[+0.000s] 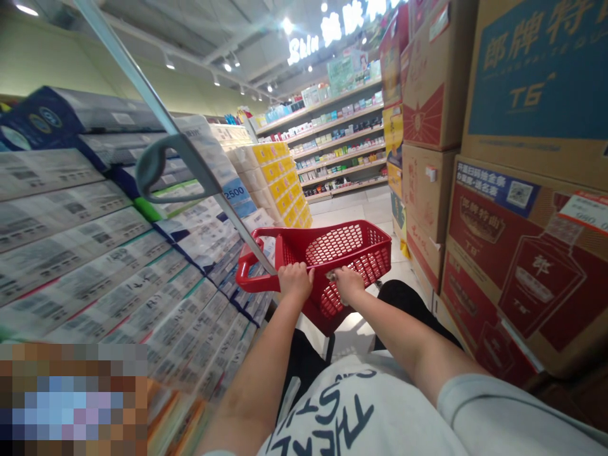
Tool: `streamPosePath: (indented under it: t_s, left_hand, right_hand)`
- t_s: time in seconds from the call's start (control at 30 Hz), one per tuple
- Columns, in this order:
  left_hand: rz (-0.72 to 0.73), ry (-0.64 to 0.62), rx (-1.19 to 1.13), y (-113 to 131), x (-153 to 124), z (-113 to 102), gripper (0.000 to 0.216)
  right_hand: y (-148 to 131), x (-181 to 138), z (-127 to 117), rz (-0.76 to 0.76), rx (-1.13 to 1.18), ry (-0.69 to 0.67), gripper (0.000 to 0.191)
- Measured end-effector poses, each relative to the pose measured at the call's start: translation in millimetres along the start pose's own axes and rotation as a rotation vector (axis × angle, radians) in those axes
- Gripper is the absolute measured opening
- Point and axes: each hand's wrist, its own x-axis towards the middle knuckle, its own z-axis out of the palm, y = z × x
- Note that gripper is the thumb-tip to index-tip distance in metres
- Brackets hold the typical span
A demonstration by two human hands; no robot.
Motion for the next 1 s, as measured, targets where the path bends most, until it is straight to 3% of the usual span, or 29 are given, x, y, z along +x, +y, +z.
streamPosePath:
  t_s: [0.1, 0.27, 0.47, 0.53, 0.63, 0.7, 0.87, 1.0]
  left_hand:
    - [-0.004, -0.003, 0.005, 0, 1, 1, 0.037]
    - [-0.010, 0.002, 0.005, 2, 2, 0, 0.036]
    - [-0.017, -0.004, -0.008, 1, 0, -1, 0.035]
    - [-0.021, -0.015, -0.030, 1, 0, -2, 0.035]
    - [-0.024, -0.029, -0.054, 2, 1, -4, 0.035]
    - [-0.020, -0.036, -0.048, 2, 1, -6, 0.035]
    - [-0.022, -0.062, -0.026, 2, 0, -7, 0.027]
    - [-0.013, -0.027, -0.030, 1, -1, -3, 0.035]
  right_hand:
    - [2, 2, -3, 0.047, 0.001, 0.007, 0.029]
    - [-3, 1, 1, -0.049, 0.038, -0.055, 0.028]
    - [8, 4, -4, 0.144, 0.160, -0.003, 0.026]
    - [5, 4, -12, 0.086, 0.230, 0.080, 0.024]
    - [-12, 5, -26, -0.066, 0.333, 0.325, 0.027]
    - [-24, 9, -31, -0.165, 0.345, 0.398, 0.029]
    - [-27, 21, -29, -0.423, 0.214, 0.160, 0.031]
    - [-11, 22, -30, -0.300, 0.089, 0.108, 0.029]
